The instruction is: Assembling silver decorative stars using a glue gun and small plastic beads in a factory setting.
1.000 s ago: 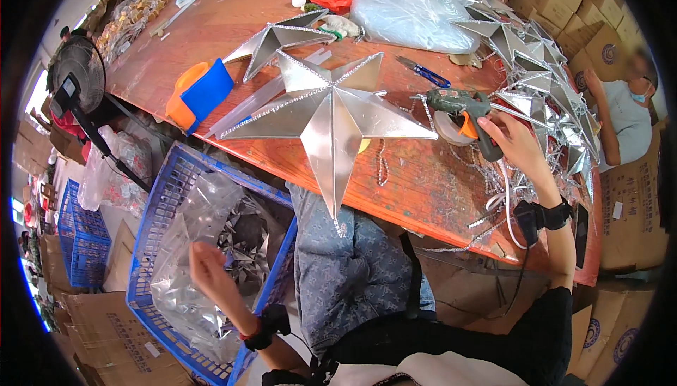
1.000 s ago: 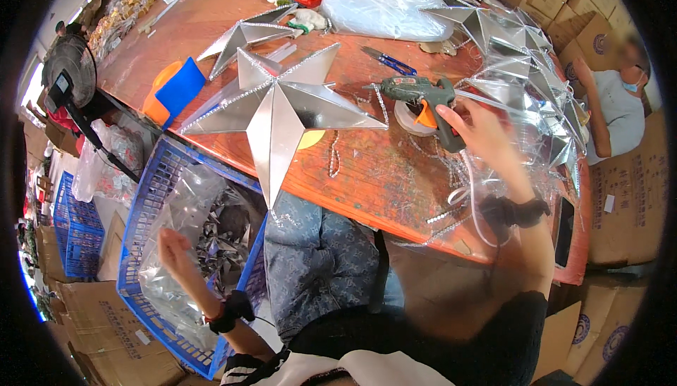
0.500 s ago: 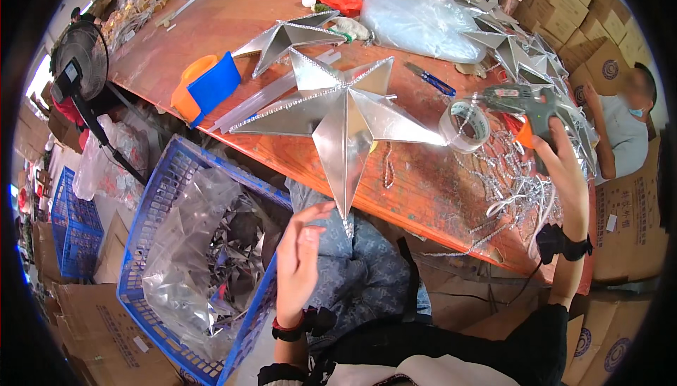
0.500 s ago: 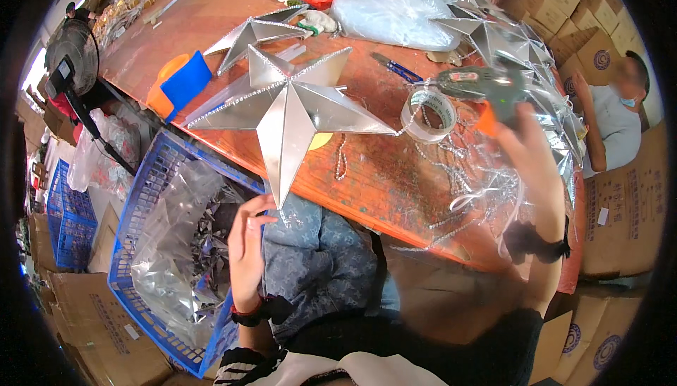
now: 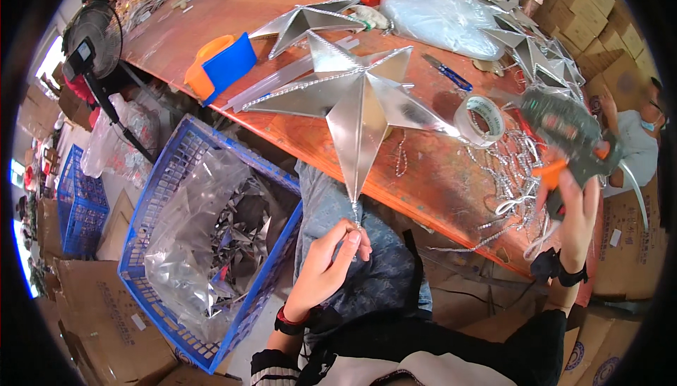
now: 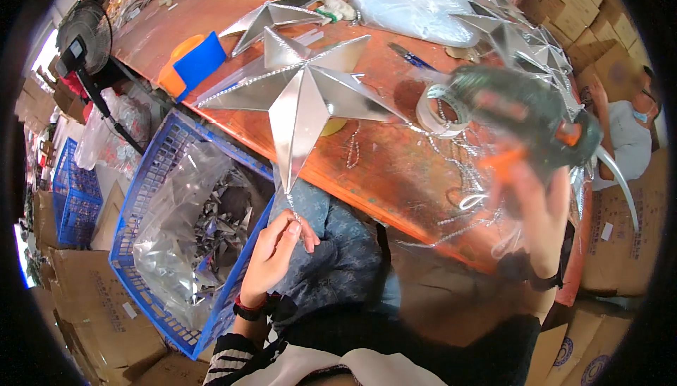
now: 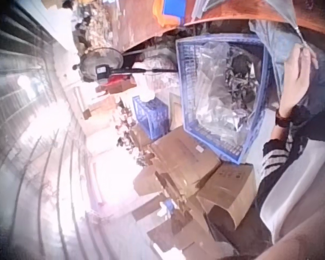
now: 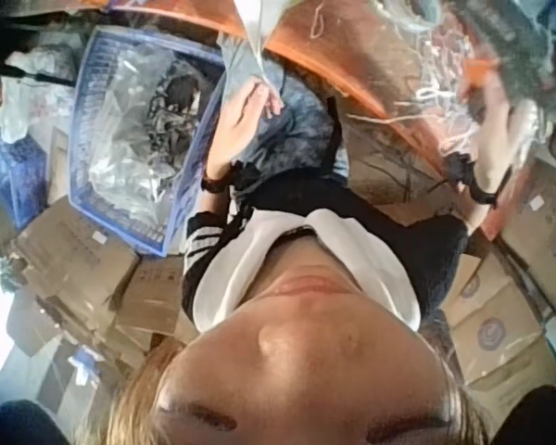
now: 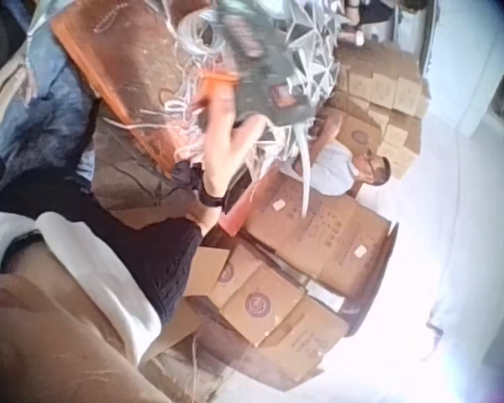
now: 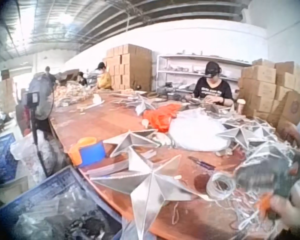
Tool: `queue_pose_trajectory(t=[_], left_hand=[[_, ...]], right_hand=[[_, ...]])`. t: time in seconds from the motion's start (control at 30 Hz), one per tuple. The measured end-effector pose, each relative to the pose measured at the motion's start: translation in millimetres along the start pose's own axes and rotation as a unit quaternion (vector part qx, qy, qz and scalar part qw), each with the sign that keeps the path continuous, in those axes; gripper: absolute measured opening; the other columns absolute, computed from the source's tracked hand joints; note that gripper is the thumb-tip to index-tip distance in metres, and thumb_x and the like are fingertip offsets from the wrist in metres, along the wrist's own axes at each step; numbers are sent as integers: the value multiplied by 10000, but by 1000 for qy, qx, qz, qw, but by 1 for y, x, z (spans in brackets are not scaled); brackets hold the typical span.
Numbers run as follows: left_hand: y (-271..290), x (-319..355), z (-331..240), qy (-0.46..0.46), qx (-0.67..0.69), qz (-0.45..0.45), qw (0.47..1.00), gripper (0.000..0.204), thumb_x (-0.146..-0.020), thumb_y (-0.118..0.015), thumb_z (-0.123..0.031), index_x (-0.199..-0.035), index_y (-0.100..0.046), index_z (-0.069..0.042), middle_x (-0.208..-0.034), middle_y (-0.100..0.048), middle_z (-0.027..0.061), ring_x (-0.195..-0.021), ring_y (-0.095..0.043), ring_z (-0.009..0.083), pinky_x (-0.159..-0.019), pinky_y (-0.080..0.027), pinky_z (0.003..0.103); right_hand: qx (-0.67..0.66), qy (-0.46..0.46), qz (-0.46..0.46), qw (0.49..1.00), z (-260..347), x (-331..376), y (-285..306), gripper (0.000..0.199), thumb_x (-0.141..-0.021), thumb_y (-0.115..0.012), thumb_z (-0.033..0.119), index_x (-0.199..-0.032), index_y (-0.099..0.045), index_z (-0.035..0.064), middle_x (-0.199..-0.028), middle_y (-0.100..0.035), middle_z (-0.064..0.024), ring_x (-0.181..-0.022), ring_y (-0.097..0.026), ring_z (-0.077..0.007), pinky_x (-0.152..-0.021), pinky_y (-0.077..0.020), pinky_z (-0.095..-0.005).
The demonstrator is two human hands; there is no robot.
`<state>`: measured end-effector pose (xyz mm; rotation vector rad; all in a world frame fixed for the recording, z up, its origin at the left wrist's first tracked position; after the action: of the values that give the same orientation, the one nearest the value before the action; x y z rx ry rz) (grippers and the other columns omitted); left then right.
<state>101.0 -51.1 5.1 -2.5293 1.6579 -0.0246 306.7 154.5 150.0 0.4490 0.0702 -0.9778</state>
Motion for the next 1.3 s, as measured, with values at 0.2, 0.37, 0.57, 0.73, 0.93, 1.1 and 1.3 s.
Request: queue_pose_trajectory(t=[0.2,0.37,0.57,0.73,0.93,1.1,1.3], left_hand=[[6,7,-4,-23,-15,-34,999,208,-938,-446,-181,-989,-497,13,-846,-564,74,-793,-544,138,-752,-426,275],[3,3,-6,-53,-64,-100,992,187,-945,-419,-144,-940,-502,23,-864,-565,99,-781,-548,144,-730,-433,274],[-6,6,-6,-34,-62,-78,994,236,-955,-390,-130,-858,-537,28,-779,-564,89,-725,-558,150,-706,-439,276],[-4,10,-3,-29,-63,-81,994,238,-955,-388,-129,-861,-539,29,-766,-565,89,-725,-564,152,-698,-440,276],[-3,10,-2,-31,-59,-78,995,238,-953,-394,-130,-859,-542,32,-769,-568,92,-725,-565,154,-698,-440,278],[-2,9,-1,-30,-59,-78,995,233,-948,-397,-120,-854,-544,35,-772,-571,95,-724,-568,156,-696,-441,274],[1,9,-3,-21,-64,-68,995,191,-930,-427,-96,-863,-546,39,-773,-583,95,-727,-577,152,-707,-440,271]], right_hand=[[-171,-103,269,942,-6,9,-84,269,-850,-531,30,-1098,-441,-24,-976,-587,-146,-586,-546,-114,-451,-439,-226],[-45,-155,306,938,-17,9,-101,282,-819,-616,63,-1050,-474,-16,-875,-582,-87,-616,-556,-104,-548,-451,-225],[39,-16,302,952,-29,12,-100,309,-804,-633,52,-1048,-462,-32,-965,-546,-116,-817,-620,-169,-699,-481,-276],[-22,-65,288,955,-21,11,-106,303,-804,-630,53,-1035,-457,-41,-940,-551,-122,-780,-626,-175,-685,-475,-289],[29,-23,306,951,-17,9,-107,275,-807,-624,59,-1023,-481,-32,-919,-570,-125,-741,-619,-166,-661,-468,-287],[12,-29,293,956,-18,8,-108,251,-799,-630,60,-1006,-513,-22,-905,-589,-123,-721,-609,-172,-673,-462,-279],[74,31,245,966,-17,2,-101,271,-823,-610,78,-1041,-486,-25,-881,-598,-108,-673,-584,-144,-593,-454,-255]])
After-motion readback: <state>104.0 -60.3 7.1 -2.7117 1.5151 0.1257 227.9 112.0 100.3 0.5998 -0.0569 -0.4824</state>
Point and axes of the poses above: each hand's wrist, its own x-axis away from the middle knuckle, its own y-axis out of the back of the hand, z = x × y, the point moved 6 cm from there along -x, towards the middle knuckle
